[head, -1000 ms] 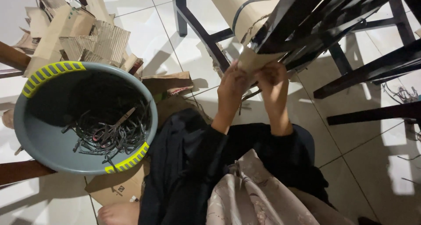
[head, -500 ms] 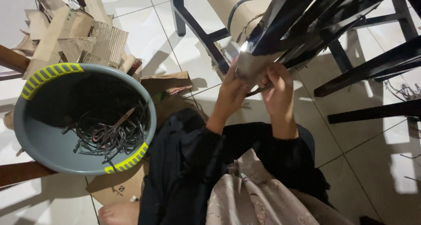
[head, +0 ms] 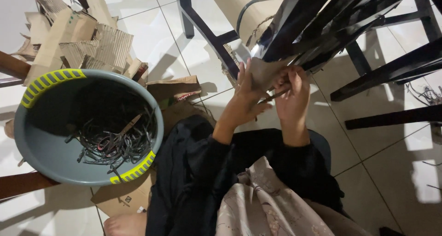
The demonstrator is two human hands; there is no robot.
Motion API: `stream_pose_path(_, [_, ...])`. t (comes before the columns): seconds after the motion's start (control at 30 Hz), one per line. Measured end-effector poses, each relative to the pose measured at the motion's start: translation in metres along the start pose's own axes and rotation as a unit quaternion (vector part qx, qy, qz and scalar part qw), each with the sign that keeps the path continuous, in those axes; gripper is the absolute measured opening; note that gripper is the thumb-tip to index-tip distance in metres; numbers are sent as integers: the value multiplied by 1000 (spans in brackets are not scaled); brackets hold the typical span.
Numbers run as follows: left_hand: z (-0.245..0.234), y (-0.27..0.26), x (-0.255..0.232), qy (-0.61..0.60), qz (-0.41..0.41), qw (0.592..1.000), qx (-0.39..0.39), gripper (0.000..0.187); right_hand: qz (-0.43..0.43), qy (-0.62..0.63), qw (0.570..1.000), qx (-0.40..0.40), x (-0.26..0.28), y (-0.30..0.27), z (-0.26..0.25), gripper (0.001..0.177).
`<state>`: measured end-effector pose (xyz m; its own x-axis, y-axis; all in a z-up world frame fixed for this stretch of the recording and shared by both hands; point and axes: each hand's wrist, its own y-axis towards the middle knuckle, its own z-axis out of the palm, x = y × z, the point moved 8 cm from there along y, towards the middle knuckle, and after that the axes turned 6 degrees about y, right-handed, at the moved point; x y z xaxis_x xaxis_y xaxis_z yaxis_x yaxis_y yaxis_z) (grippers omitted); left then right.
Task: Wrapping chair legs with cardboard and securing them with wire ties for protection
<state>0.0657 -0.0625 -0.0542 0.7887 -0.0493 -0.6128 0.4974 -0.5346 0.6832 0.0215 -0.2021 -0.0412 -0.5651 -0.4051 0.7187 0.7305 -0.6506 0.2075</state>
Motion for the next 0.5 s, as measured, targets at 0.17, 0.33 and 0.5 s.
stream_pose_path(0.17, [-3,-1,11,-75,-13,997,-20,21,-37,-20,999,-20,-9,4,-39,11])
stream_pose_path(0.33, [-13,4,20,-117,3,990,-73,36,-107,-409,897,131,45,-20,23,19])
stream_pose_path(0.5, [-15,8,12,-103,-8,991,-86,30,2,-501,844,189,31,-27,-2,5])
